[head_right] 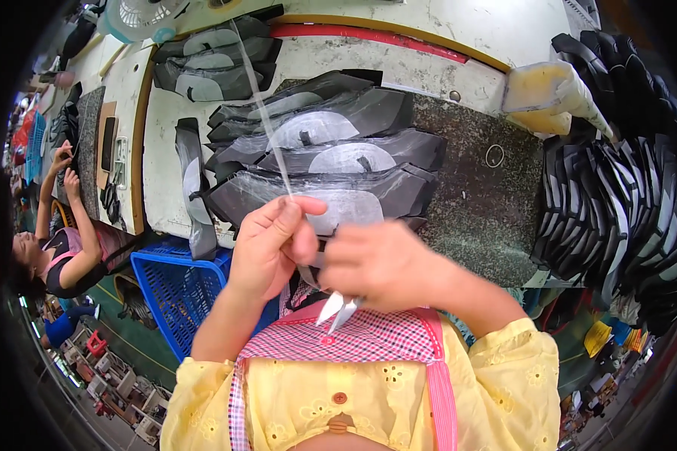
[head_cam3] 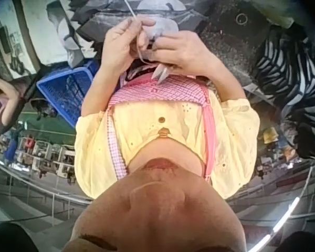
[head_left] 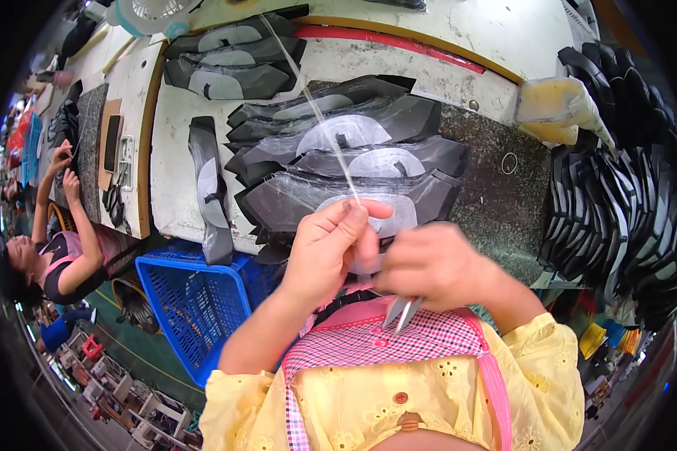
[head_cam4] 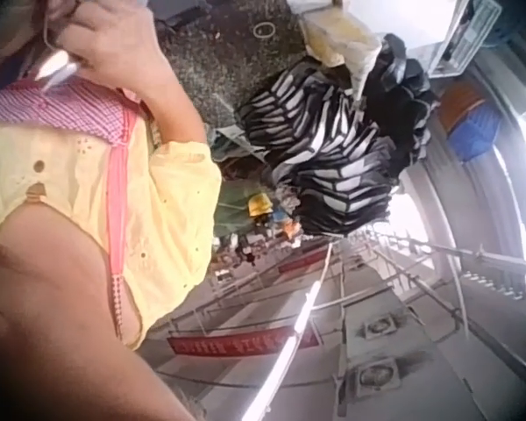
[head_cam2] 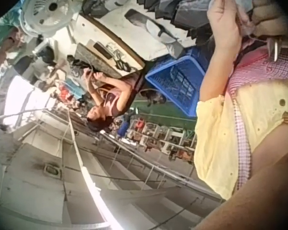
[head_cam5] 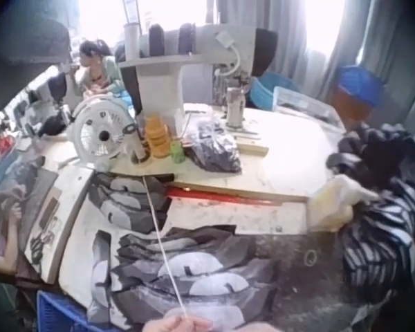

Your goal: The recorder is manually trimming excess threads from stitched shoe upper components using clippers and then sorting/stacking them.

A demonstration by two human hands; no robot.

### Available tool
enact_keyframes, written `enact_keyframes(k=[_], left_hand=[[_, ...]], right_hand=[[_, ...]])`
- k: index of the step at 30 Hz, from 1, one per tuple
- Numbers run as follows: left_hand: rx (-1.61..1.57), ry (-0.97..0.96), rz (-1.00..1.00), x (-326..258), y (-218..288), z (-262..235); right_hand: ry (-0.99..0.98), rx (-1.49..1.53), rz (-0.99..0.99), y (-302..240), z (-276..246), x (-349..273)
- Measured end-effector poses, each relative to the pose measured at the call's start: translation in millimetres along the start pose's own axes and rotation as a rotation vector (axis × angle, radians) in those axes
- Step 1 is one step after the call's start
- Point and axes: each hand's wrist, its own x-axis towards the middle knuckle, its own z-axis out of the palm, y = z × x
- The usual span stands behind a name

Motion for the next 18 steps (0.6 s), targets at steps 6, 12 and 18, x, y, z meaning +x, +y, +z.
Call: enact_keyframes(k=[6,12,18], left_hand=[[0.943,-0.444,0.534,-25,-36,38],[0.715,0.046,0.100,-43,36,-28],[0.946,0.234,0.118,10,51,-72]], right_hand=[[-0.038,-0.088,0.009,-2,-19,39],[0.362,0.553,0.636,31,-38,-54],[0.452,0.395,0.703,57,-13,-61]])
